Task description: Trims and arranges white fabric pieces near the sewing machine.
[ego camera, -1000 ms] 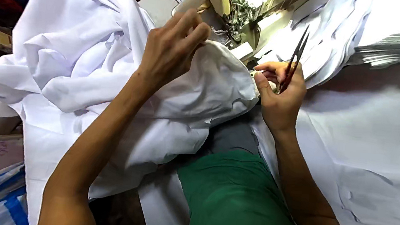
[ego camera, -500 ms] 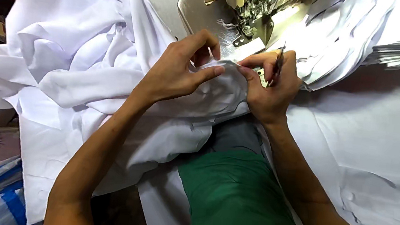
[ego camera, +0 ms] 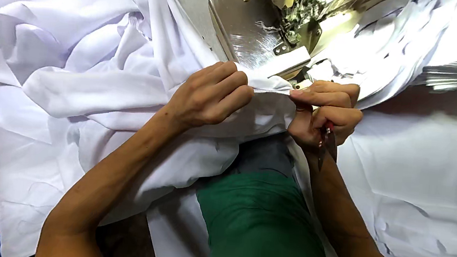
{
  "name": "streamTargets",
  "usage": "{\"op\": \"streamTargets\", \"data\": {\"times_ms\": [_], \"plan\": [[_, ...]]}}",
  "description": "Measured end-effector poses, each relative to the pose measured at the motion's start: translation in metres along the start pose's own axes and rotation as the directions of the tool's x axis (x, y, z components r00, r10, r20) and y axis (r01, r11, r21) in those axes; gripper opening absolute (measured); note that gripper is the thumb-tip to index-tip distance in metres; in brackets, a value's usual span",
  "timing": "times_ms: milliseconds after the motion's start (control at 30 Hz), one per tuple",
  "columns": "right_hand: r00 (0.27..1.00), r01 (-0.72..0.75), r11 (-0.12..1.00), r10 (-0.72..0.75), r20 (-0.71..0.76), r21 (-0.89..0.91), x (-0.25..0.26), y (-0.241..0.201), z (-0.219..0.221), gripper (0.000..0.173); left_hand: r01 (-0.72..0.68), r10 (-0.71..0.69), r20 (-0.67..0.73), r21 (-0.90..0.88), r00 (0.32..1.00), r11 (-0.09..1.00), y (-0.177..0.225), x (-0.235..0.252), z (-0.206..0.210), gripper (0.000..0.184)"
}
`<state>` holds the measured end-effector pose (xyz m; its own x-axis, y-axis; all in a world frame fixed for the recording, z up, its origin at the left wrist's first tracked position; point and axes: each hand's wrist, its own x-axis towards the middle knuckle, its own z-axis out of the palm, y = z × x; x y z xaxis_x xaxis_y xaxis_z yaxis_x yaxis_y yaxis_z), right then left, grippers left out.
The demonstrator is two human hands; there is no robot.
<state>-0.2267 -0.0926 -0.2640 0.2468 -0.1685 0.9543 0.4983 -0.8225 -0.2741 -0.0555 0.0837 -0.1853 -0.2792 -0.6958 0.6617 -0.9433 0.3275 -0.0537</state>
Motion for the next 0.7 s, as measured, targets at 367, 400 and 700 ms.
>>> {"op": "streamTargets", "data": {"times_ms": [367,400,700], "plan": [[0.828,-0.544,0.838,0.543,0.138,-0.031,0.017,0.0,0.003,0.023,0.617,-0.506,0.406,-0.21,0.761,0.758,-0.012,0.012,0.007,0.02],[0.807,-0.57,0.82,0.57,0.155,-0.051,0.02,-0.001,0.003,0.023,0.625,-0.504,0.427,-0.213,0.751,0.751,-0.013,0.012,0.006,0.022],[0.673,-0.738,0.651,0.693,0.259,0.177,0.037,-0.008,0.001,0.034,0.783,-0.559,0.551,-0.387,0.62,0.487,-0.015,0.011,-0.003,0.024]]}}
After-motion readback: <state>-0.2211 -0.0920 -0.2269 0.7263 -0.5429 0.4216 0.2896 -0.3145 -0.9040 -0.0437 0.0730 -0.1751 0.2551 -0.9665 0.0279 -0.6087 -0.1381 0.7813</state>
